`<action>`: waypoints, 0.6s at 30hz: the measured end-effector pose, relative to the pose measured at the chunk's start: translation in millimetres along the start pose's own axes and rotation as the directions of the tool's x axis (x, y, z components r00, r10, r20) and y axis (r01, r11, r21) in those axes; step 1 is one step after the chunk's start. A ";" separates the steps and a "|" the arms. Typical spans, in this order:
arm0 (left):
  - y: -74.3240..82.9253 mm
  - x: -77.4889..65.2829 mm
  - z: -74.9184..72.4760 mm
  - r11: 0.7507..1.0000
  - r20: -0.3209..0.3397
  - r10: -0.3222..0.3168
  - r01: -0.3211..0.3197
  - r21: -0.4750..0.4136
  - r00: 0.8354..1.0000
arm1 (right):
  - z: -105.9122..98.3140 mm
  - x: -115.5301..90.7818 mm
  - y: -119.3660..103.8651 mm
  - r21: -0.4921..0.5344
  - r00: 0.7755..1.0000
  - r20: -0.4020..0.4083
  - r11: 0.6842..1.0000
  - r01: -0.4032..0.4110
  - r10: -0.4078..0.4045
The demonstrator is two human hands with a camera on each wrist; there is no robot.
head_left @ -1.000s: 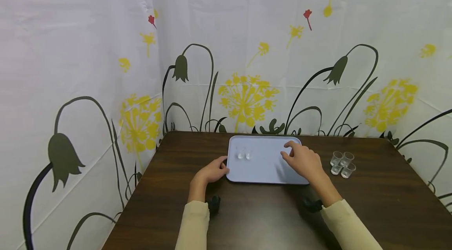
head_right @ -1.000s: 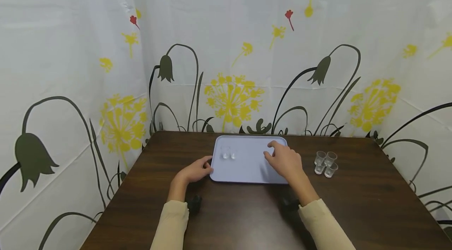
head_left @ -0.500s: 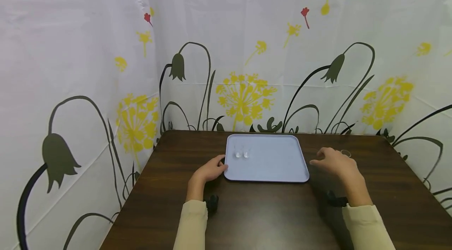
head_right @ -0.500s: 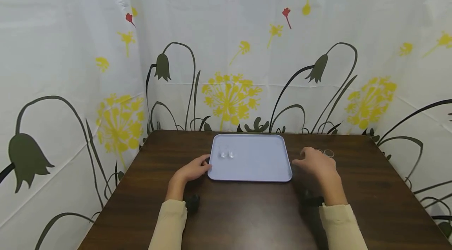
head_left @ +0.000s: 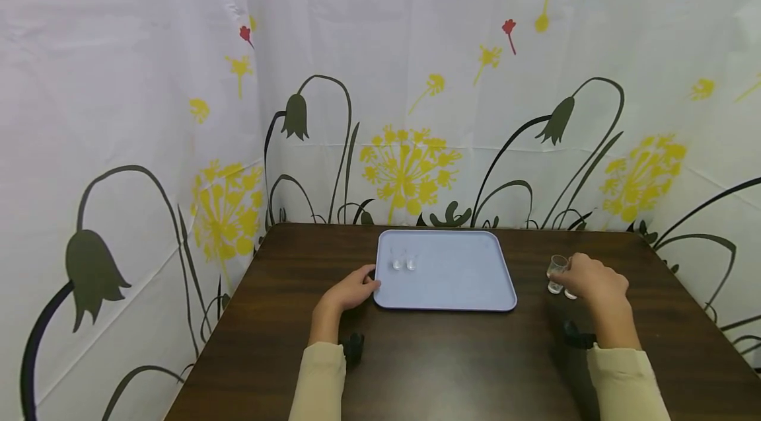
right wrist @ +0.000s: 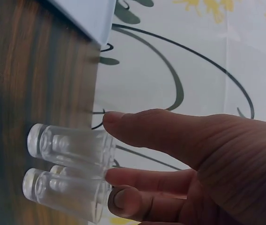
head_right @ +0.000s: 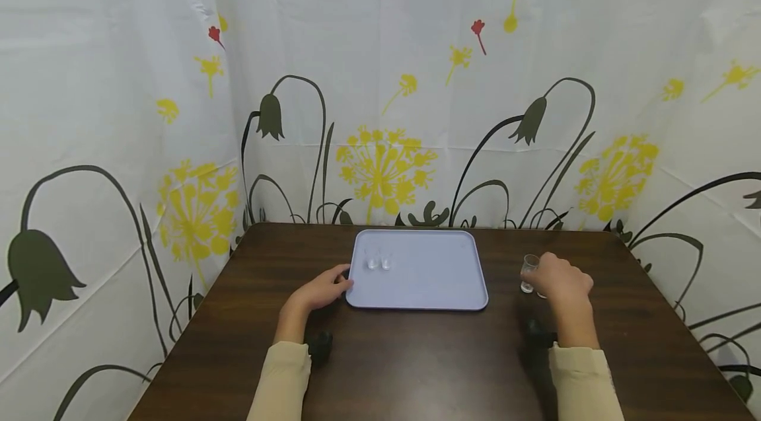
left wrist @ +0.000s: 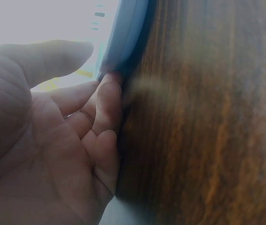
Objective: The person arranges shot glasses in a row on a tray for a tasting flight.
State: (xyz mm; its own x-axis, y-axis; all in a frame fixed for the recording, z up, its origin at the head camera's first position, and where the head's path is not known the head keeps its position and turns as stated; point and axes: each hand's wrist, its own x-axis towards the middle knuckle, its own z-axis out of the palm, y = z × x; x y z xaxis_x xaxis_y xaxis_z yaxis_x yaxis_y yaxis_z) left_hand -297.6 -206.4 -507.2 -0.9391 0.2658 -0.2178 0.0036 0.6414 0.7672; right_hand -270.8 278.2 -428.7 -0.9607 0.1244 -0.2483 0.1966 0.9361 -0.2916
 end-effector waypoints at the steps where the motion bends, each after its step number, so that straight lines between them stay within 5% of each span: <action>1: 0.0 -0.3 -0.2 1.000 0.000 -0.002 0.002 -0.002 1.000 | 0.6 1.2 0.8 0.002 1.000 0.004 1.000 -0.003 0.003; 18: 2.4 -4.4 -1.7 1.000 0.004 -0.006 0.006 -0.007 1.000 | 8.6 9.1 2.4 -0.015 1.000 -0.012 1.000 0.017 -0.017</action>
State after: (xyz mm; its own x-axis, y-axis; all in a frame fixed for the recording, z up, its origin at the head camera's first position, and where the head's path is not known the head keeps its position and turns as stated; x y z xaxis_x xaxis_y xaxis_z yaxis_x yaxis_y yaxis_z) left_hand -294.1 -207.3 -503.4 -0.9379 0.2643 -0.2247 -0.0046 0.6380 0.7700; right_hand -277.3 278.8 -439.6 -0.9661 0.1121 -0.2326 0.1773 0.9429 -0.2821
